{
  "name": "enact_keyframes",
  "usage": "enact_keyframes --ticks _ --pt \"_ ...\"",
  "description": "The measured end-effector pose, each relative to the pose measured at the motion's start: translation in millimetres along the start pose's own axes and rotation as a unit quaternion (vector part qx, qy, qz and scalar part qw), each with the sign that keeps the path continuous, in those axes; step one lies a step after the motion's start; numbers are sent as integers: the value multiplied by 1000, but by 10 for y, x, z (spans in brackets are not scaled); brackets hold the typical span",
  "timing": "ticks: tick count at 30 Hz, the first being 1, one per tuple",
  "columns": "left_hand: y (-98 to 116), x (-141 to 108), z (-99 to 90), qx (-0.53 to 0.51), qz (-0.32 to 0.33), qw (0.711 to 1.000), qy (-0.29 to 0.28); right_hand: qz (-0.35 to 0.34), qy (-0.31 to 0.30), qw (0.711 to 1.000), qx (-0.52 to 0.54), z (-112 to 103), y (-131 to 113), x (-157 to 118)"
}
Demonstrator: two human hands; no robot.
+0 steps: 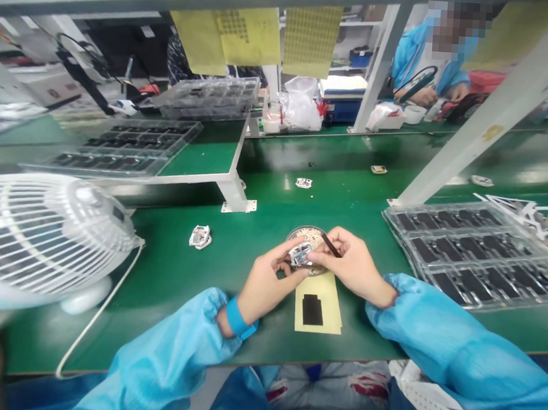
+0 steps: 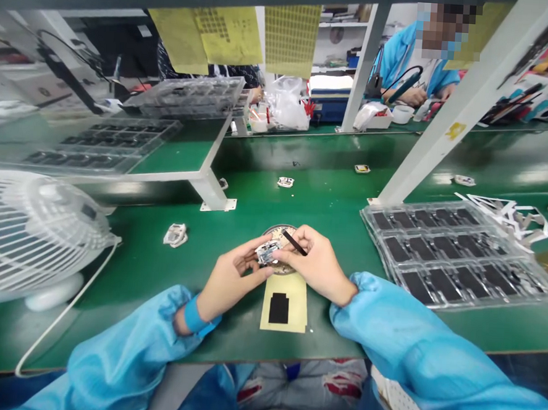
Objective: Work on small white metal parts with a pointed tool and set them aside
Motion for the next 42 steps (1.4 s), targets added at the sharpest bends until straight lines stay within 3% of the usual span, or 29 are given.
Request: enact_keyframes --ticks 11,24,37,39,42 --pt "-31 -7 -43 39 15 999 20 21 -18 1000 2 0 29 3" --pt "115 -27 -59 158 77 983 46 21 -4 1000 -10 1 73 -9" --pt "190 -50 -72 213 100 970 60 39 0 999 -13 7 80 -21" --pt "168 -42 -85 200 87 974 60 34 -1 999 -20 10 63 -22" --pt "57 -17 -84 73 30 996 48 5 1 1000 -29 23 5 -29"
Point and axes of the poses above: each hand's wrist, its own x-axis towards the middle knuckle, its own z-axis out of the palm, y = z × x, the point moved 8 cm from there along x, towards the middle knuckle, and after that the axes turned 1 degree about x, right-handed, at the moved point
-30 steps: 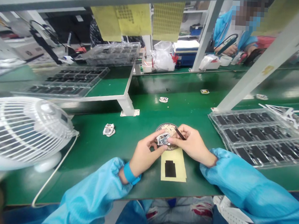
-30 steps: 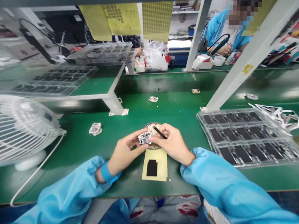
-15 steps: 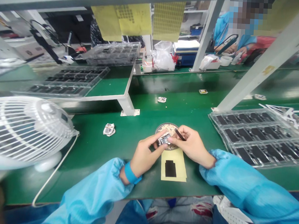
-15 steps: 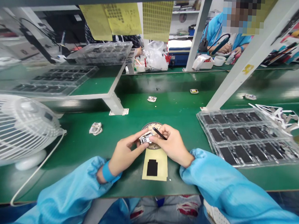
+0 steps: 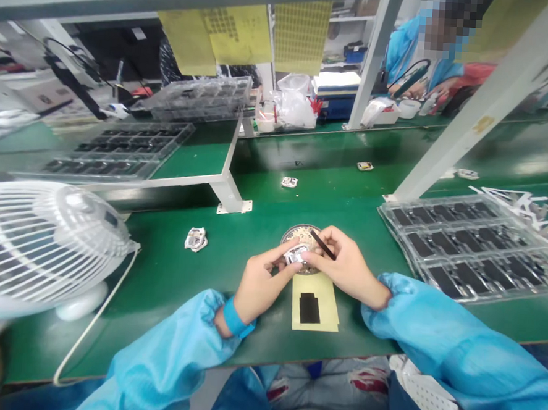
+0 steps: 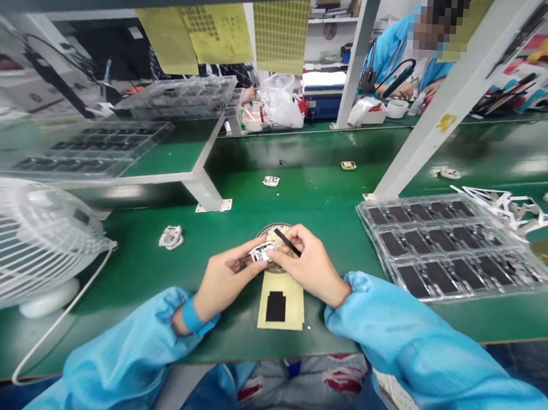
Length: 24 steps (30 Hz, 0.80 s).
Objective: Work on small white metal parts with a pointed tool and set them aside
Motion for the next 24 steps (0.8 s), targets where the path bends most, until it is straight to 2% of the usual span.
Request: enact_keyframes --ticks 3,7,12,17,24 --pt "-75 6 83 -148 -56 987 -27 -10 -24 1000 16 64 -1 -5" --pt "-67 14 115 -199 -72 977 -26 13 -24 997 70 126 88 -9" --pt "19 24 85 -190 -37 981 -11 39 -18 989 139 192 158 -25" --pt "113 7 64 -148 53 987 10 21 -26 997 64 198 126 -13" --pt "-11 -4 115 -61 8 998 -17 -8 -24 999 38 197 58 12"
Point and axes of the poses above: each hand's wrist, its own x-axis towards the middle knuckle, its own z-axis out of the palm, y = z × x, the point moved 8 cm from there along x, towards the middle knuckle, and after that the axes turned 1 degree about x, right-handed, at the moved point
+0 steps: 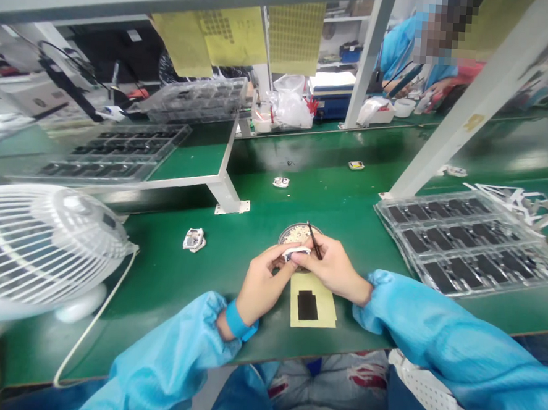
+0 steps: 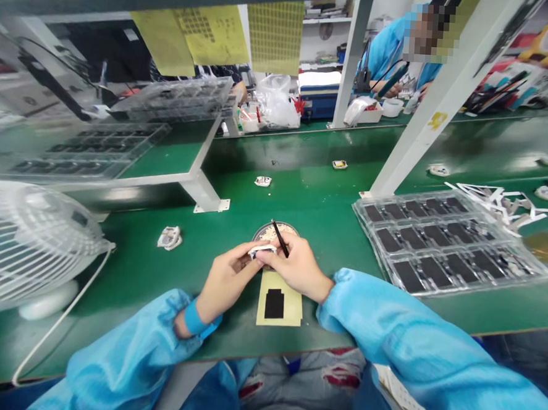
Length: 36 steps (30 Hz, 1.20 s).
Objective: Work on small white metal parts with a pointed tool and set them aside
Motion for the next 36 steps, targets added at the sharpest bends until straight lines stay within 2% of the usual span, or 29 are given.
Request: enact_keyframes --ticks 6,10,13,16,18,22,27,30,36 --pt "91 -44 -19 27 17 999 29 5 22 1000 1 56 50 -33" --pt "10 -18 -24 -24 -8 999 31 -6 4 999 -32 54 9 7" --pt "-59 24 -27 -42 -26 999 19 -73 -11 989 -125 -10 -173 46" --pt "14 39 -73 77 20 996 35 -165 15 965 -204 -124 -404 28" --pt "95 29 -85 152 57 986 45 -199 2 955 -220 -144 -476 6" --pt "180 16 -83 185 92 977 52 -239 -63 940 -236 -78 -464 -41" --pt "197 32 -69 206 107 972 48 -286 -82 920 -257 -52 -431 -98" --pt "186 42 -59 216 103 970 45 -288 -92 904 -303 -34 -431 -114" --pt "225 121 -34 222 88 970 41 -225 -112 879 -405 -39 -394 -89"
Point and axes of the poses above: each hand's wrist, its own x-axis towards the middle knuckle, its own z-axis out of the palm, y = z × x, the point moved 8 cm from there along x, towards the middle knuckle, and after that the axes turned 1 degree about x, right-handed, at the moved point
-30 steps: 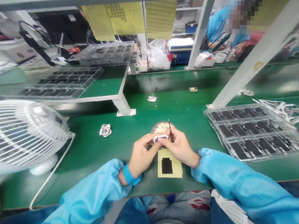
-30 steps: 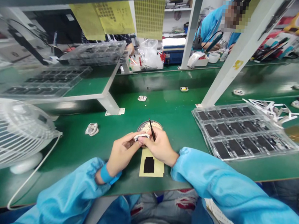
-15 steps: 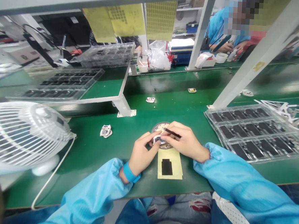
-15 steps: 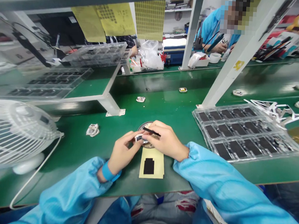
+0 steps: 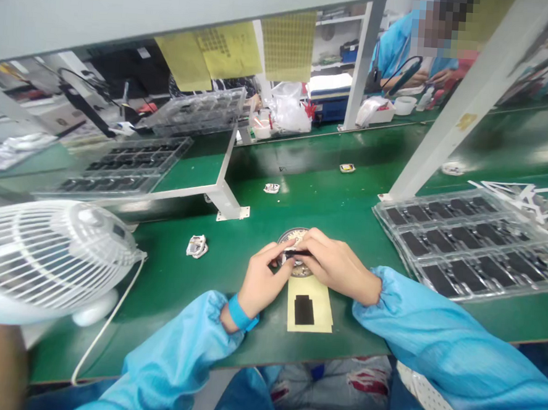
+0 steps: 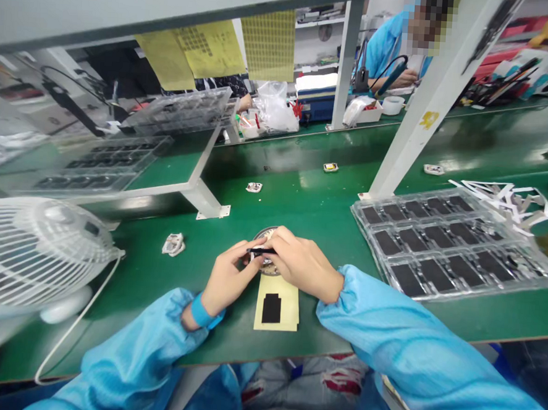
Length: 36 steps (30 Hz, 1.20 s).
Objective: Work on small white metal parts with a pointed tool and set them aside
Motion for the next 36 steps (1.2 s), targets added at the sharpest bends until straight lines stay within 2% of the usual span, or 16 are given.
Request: enact_keyframes --ticks 4,8,10,12,14,17,20,26,36 --pt "-63 390 33 -18 -12 999 -35 26 20 999 14 -77 143 -4" --pt "-151 946 36 -3 17 1000 -10 67 81 994 29 -200 361 16" --pt "-116 1080 76 5 37 999 0 85 137 986 46 -302 438 22" --pt "4 1055 129 1 61 998 1 87 197 975 62 -415 459 16" --pt "178 912 157 -1 87 996 0 70 236 966 75 -501 418 6" --pt "423 667 122 7 118 993 9 32 247 964 97 -549 307 -3" --pt "562 547 53 23 141 990 18 8 242 963 113 -546 229 -13" --pt "629 512 -14 39 194 980 13 -41 235 965 111 -504 190 -5" --pt "549 352 -19 65 157 985 -4 -11 168 979 111 -369 132 -16"
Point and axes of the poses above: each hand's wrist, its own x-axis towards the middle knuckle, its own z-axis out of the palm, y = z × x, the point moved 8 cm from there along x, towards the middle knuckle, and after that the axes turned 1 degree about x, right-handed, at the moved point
